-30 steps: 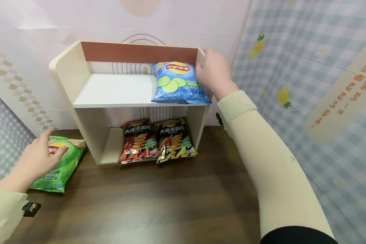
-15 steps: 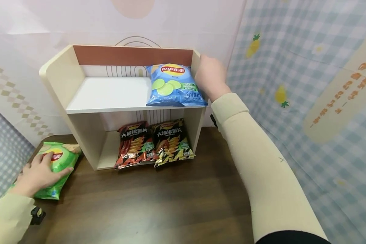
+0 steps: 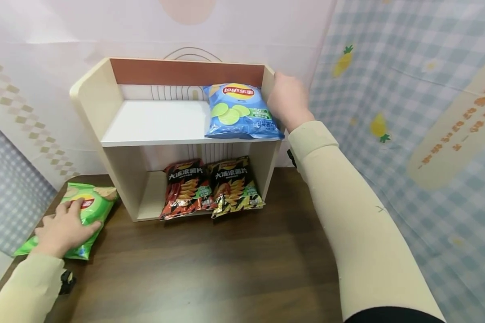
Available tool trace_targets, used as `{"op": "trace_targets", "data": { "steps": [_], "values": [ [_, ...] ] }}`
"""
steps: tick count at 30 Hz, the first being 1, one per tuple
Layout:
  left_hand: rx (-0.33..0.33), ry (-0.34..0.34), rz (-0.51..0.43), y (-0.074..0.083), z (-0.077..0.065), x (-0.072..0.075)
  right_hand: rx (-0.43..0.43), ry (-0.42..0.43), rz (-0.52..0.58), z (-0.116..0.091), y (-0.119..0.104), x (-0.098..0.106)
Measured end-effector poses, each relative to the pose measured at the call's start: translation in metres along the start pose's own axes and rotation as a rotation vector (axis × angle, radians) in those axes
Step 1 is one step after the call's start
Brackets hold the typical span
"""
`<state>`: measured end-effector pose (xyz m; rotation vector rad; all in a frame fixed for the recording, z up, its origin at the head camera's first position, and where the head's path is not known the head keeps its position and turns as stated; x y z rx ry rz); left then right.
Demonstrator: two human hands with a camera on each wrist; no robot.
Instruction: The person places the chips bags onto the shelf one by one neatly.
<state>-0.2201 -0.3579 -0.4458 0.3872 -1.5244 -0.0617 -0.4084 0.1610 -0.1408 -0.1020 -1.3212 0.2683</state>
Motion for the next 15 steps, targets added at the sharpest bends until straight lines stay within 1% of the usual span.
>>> {"op": "trace_targets", "data": {
  "steps": [4,6,10,15],
  "values": [
    [-0.018,-0.01,-0.009,0.013,-0.003,-0.005,-0.012,-0.007,0.003,-0.001,0.011,0.002],
    [-0.015,-0.021,-0.011,0.016,-0.006,-0.004,-0.006,-0.009,0.004,-0.001,0.012,0.002],
    [-0.001,-0.021,-0.005,0.014,-0.014,-0.002,0.003,-0.014,0.012,0.003,0.007,0.001],
    [0.012,0.017,0.003,0.008,-0.025,-0.001,-0.004,-0.037,0.038,0.009,-0.003,-0.003]
  ]
}}
Point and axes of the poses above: each hand's wrist, its own z-axis towards the middle knuckle, its own x-axis out of the back of the hand, y = z × x, the point moved 8 cm from there along z, towards the middle knuckle
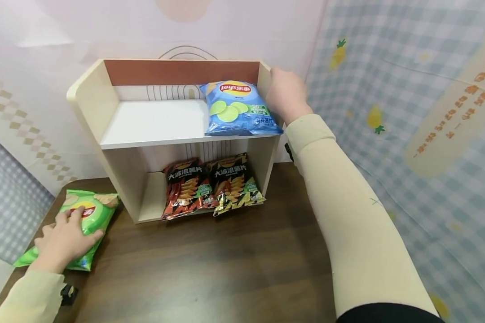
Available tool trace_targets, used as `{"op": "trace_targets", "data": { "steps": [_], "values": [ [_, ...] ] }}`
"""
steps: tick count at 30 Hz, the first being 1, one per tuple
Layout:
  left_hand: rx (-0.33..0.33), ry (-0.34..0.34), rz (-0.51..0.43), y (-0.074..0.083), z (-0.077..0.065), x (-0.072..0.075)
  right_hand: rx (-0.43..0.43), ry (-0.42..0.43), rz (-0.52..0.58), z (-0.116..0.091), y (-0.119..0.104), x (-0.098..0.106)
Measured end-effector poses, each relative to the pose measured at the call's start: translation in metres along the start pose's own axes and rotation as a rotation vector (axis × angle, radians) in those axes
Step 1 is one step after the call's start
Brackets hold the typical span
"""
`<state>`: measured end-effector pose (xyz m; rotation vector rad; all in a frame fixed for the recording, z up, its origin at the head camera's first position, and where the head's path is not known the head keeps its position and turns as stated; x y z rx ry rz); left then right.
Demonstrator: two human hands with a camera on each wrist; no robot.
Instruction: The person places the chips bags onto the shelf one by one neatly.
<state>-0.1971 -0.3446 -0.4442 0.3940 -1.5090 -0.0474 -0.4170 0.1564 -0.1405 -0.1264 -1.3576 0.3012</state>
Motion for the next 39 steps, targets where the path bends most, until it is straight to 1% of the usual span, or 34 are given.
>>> {"op": "trace_targets", "data": {
  "steps": [3,8,14,18,21,23,26,27,29,31,33,36,39],
  "values": [
    [0.003,0.003,0.014,0.0,-0.005,0.0,0.002,-0.01,0.01,0.0,-0.001,-0.003],
    [0.004,-0.023,0.035,0.007,-0.015,-0.004,0.007,-0.017,0.009,0.001,0.0,-0.004],
    [0.0,-0.027,0.041,0.014,-0.029,-0.005,-0.001,-0.026,0.026,0.003,0.002,-0.003],
    [-0.024,-0.07,0.018,0.016,-0.034,-0.005,-0.003,-0.023,0.018,0.002,0.005,-0.004],
    [-0.057,-0.104,-0.037,0.013,-0.035,-0.001,0.005,-0.022,0.017,0.001,0.007,-0.006],
    [-0.081,-0.099,-0.093,0.009,-0.034,0.004,0.005,-0.023,0.018,0.0,0.008,-0.007],
    [-0.094,-0.076,-0.169,-0.001,-0.031,0.011,0.005,-0.02,0.012,0.0,0.009,-0.006],
    [-0.09,-0.072,-0.187,-0.006,-0.03,0.013,0.006,-0.019,0.012,0.0,0.009,-0.006],
    [-0.078,-0.086,-0.214,-0.016,-0.027,0.016,0.015,-0.011,0.01,0.002,0.008,-0.004],
    [-0.058,-0.119,-0.233,-0.027,-0.025,0.017,0.026,-0.002,0.005,0.004,0.006,-0.002],
    [-0.029,-0.169,-0.263,-0.036,-0.024,0.016,0.03,0.004,0.001,0.006,0.004,-0.002],
    [0.017,-0.265,-0.315,-0.047,-0.024,0.01,0.032,0.001,-0.001,0.006,0.001,-0.003],
    [0.064,-0.355,-0.349,-0.054,-0.027,0.002,0.035,-0.005,0.001,0.005,-0.002,-0.006]
  ]
}}
Point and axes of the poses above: each hand's wrist, its own z-axis towards the middle knuckle, its own x-axis out of the back of the hand, y = z × x, the point moved 8 cm from there along z, towards the middle knuckle
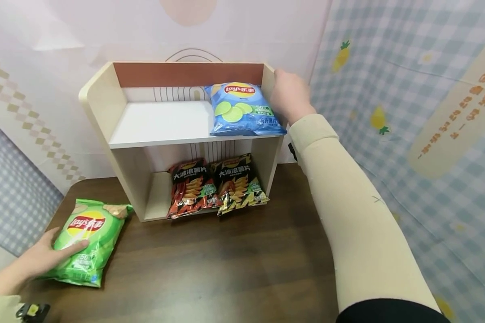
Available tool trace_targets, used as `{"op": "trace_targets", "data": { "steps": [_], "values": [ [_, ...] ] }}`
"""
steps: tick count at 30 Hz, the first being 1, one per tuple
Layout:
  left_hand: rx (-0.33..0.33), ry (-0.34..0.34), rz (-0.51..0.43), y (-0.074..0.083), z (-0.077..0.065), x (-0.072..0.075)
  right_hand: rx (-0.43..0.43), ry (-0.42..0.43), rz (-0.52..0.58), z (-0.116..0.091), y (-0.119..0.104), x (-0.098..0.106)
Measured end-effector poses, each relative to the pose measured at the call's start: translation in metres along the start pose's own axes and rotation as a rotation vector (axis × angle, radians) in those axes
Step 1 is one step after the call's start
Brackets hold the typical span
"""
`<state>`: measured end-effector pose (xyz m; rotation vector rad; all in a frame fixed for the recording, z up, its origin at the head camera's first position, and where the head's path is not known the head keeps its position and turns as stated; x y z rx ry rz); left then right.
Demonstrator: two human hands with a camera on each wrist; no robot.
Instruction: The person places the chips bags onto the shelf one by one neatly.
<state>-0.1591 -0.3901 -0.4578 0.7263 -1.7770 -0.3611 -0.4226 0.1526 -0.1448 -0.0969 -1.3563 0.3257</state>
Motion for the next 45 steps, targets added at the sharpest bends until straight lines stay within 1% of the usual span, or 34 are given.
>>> {"op": "trace_targets", "data": {
  "steps": [1,3,4,9,12,17,23,27,30,33,34,35,38,41,43,45],
  "values": [
    [0.018,-0.021,-0.01,-0.002,0.0,-0.001,0.004,-0.002,-0.001,0.0,-0.001,-0.001],
    [0.042,-0.039,-0.026,-0.006,-0.001,-0.003,0.009,-0.005,-0.001,0.0,-0.004,-0.001],
    [0.054,-0.04,-0.031,-0.007,-0.001,-0.003,0.011,-0.004,-0.002,0.0,-0.005,-0.001],
    [0.093,-0.028,-0.115,-0.009,-0.004,-0.003,0.018,0.003,-0.006,0.002,-0.011,0.002],
    [0.124,-0.028,-0.143,-0.011,-0.007,-0.005,0.015,-0.008,-0.006,0.002,-0.012,0.0],
    [0.107,-0.03,-0.184,-0.011,-0.011,-0.008,-0.003,-0.021,-0.003,0.003,-0.008,-0.001],
    [0.079,-0.033,-0.194,-0.011,-0.014,-0.012,-0.017,-0.021,-0.003,0.0,-0.003,-0.002],
    [0.066,-0.073,-0.21,-0.009,-0.02,-0.013,-0.016,-0.02,-0.004,-0.002,-0.003,-0.002],
    [0.041,-0.102,-0.221,-0.006,-0.026,-0.011,-0.015,-0.013,-0.004,-0.003,-0.003,0.0],
    [0.029,-0.12,-0.264,-0.005,-0.029,-0.01,-0.014,-0.005,-0.002,-0.003,-0.002,0.003],
    [0.027,-0.126,-0.284,-0.004,-0.03,-0.01,-0.015,-0.003,-0.003,-0.003,-0.001,0.003],
    [0.031,-0.138,-0.324,-0.005,-0.031,-0.011,-0.015,-0.002,-0.005,-0.003,0.0,0.004],
    [0.01,-0.184,-0.471,-0.003,-0.033,-0.016,-0.017,-0.006,-0.012,-0.003,0.004,0.003],
    [-0.034,-0.223,-0.635,-0.001,-0.035,-0.019,-0.023,-0.009,-0.017,-0.004,0.007,0.003],
    [-0.08,-0.24,-0.694,0.002,-0.037,-0.019,-0.023,-0.006,-0.02,-0.004,0.008,0.003],
    [-0.127,-0.259,-0.733,0.007,-0.039,-0.019,-0.017,0.001,-0.026,-0.004,0.009,0.005]
  ]
}}
Point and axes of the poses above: each hand's wrist, its own z-axis towards the middle knuckle, its own x-axis out of the back of the hand, y = z × x, the point moved 8 cm from there along z, towards the middle knuckle
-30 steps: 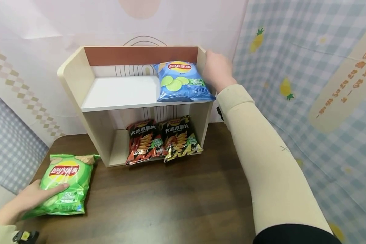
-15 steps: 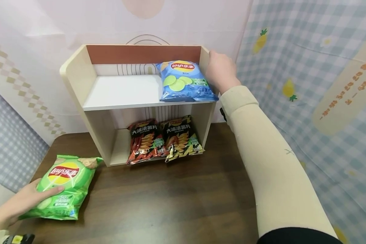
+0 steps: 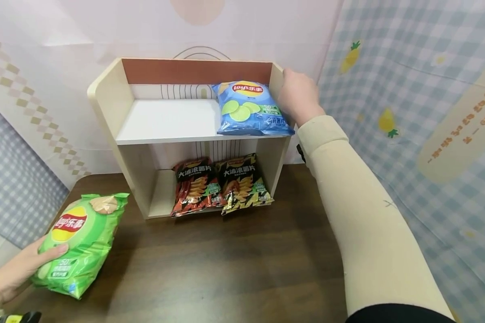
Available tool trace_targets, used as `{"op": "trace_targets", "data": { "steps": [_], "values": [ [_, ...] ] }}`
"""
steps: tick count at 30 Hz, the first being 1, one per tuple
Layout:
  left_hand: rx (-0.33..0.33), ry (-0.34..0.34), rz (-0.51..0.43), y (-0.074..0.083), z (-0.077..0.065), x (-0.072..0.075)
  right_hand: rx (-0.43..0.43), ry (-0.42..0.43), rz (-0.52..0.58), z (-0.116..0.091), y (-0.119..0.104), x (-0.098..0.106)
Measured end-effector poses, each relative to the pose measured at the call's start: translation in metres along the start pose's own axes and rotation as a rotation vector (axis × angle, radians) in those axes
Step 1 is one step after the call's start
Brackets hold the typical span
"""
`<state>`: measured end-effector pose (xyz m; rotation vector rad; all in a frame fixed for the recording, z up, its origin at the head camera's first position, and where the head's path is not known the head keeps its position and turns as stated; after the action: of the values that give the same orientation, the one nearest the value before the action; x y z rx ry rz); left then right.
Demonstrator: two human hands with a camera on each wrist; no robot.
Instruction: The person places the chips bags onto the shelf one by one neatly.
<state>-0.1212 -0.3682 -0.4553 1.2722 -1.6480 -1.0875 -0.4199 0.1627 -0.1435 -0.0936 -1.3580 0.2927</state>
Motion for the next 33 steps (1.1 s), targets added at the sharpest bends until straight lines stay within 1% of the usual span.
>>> {"op": "trace_targets", "data": {
  "steps": [3,7,9,12,14,17,19,21,25,30,33],
  "values": [
    [-0.061,-0.052,-0.012,0.009,-0.001,-0.009,0.005,0.006,-0.005,0.0,0.0,0.001],
    [-0.112,-0.078,0.01,0.027,0.0,-0.028,-0.002,0.004,-0.003,0.001,0.002,0.001],
    [-0.131,-0.062,0.045,0.038,0.002,-0.038,-0.004,0.007,-0.007,0.001,0.002,0.001],
    [-0.19,-0.031,0.123,0.057,0.007,-0.052,-0.006,0.004,-0.004,0.001,0.003,0.0],
    [-0.247,-0.005,0.194,0.069,0.011,-0.063,-0.008,0.002,-0.002,0.002,0.004,0.0],
    [-0.342,0.019,0.27,0.087,0.018,-0.081,-0.011,0.002,0.001,0.003,0.004,0.0],
    [-0.388,0.036,0.297,0.098,0.023,-0.093,-0.013,0.002,0.0,0.003,0.005,-0.001],
    [-0.419,0.053,0.299,0.108,0.027,-0.104,-0.016,0.002,-0.002,0.003,0.006,-0.001],
    [-0.472,0.132,0.302,0.126,0.034,-0.117,-0.018,0.002,0.0,0.002,0.005,-0.002],
    [-0.546,0.28,0.316,0.152,0.035,-0.127,-0.017,0.006,0.002,0.0,0.002,0.0],
    [-0.616,0.362,0.314,0.173,0.033,-0.134,-0.017,0.01,-0.002,0.0,0.0,0.001]
  ]
}}
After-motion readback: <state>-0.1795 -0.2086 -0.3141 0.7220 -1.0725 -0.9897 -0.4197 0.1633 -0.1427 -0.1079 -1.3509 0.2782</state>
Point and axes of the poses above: each hand's wrist, its own z-axis towards the middle knuckle, its own x-axis out of the back of the hand, y = z × x, the point moved 8 cm from there along z, towards the middle knuckle
